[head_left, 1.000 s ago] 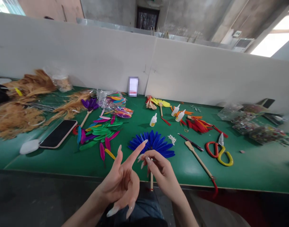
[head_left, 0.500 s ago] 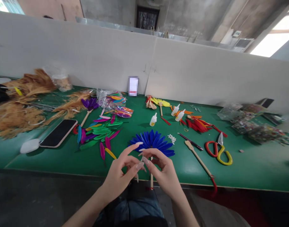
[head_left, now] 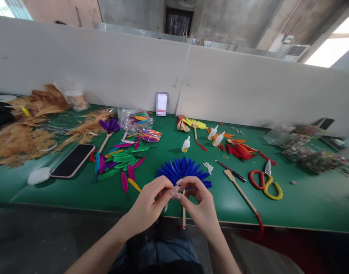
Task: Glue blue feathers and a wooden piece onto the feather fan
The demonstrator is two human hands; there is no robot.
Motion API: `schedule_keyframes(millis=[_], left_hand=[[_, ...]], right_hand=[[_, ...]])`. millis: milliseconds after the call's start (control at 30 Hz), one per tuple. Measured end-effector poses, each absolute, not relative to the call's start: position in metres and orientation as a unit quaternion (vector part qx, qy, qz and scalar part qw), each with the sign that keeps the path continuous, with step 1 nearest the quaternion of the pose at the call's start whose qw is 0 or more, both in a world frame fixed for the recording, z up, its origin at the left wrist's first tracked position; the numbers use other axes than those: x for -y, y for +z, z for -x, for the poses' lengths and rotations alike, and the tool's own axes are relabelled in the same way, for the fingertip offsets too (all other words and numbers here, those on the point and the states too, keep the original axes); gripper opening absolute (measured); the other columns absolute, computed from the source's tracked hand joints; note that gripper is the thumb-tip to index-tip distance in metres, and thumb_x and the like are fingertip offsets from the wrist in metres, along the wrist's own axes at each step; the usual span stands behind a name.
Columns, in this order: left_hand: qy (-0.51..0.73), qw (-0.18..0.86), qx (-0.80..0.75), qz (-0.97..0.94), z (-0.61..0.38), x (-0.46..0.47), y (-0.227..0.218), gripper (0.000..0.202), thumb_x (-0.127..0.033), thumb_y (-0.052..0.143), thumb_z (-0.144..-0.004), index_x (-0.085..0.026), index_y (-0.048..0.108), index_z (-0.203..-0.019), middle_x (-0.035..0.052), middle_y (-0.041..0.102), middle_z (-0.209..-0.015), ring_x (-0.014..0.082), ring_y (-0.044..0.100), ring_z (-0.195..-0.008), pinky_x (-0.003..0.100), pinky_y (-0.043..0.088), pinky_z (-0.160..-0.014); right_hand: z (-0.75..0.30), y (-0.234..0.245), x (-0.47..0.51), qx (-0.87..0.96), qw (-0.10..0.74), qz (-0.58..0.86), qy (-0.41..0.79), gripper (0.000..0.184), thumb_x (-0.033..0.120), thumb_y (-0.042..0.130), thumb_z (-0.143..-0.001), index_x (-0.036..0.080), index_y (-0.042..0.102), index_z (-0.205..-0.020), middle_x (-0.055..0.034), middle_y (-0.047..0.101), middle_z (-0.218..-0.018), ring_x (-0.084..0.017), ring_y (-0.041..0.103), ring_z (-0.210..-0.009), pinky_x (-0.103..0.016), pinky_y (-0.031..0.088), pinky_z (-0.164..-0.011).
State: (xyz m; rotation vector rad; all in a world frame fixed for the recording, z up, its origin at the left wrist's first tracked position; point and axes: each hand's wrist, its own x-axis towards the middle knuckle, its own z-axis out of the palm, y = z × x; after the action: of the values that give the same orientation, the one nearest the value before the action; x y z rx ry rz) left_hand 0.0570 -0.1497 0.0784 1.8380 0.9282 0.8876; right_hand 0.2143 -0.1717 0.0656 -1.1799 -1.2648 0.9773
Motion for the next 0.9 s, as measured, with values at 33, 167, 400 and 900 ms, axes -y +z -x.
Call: schedule_keyframes(millis=[33,167,400,900], left_hand=[[0.359,0.439,-0.372,-0.735,-0.058,0.15,0.079,0.024,-0.03,0.042,-0.095,-0.018,0.052,-0.077,-0.0016,0.048,-0.068,0.0108,0.048,-0.061,0.021,0.036,-0.058],[0.375,0.421,-0.372,-0.737,-0.061,0.149,0.08,0.026,-0.028,0.04,-0.096,-0.018,0.051,-0.074,-0.0013,0.047,-0.066,0.011,0.045,-0.059,0.022,0.034,-0.056],[0.331,0.392,-0.292,-0.807,-0.056,0.139,0.09,0.027,-0.025,0.036,-0.097,-0.018,0.042,-0.072,-0.0017,0.043,-0.072,0.0107,0.039,-0.064,0.023,0.031,-0.059],[0.323,0.684,-0.284,-0.589,-0.067,0.145,0.09,0.036,-0.045,0.04,-0.095,-0.019,0.037,-0.071,-0.0058,0.032,-0.06,0.0077,0.027,-0.052,0.023,0.023,-0.048]], right_hand=[[-0.214,0.065,0.172,0.531,0.549,0.495,0.415,0.02,0.028,0.072,-0.073,0.021,0.059,-0.087,-0.0038,0.063,-0.084,-0.016,0.059,-0.072,-0.024,0.045,-0.054],[-0.213,0.065,0.172,0.52,0.557,0.49,0.423,0.019,0.028,0.072,-0.073,0.021,0.059,-0.085,-0.0016,0.061,-0.079,-0.015,0.059,-0.071,-0.023,0.045,-0.053],[-0.215,0.069,0.175,0.522,0.547,0.465,0.46,0.022,0.027,0.072,-0.074,0.022,0.057,-0.089,-0.0028,0.061,-0.088,-0.015,0.058,-0.075,-0.022,0.045,-0.054],[-0.22,0.068,0.172,0.483,0.562,0.41,0.532,0.034,0.033,0.078,-0.07,0.025,0.056,-0.095,-0.0016,0.058,-0.093,-0.016,0.055,-0.081,-0.024,0.044,-0.06]])
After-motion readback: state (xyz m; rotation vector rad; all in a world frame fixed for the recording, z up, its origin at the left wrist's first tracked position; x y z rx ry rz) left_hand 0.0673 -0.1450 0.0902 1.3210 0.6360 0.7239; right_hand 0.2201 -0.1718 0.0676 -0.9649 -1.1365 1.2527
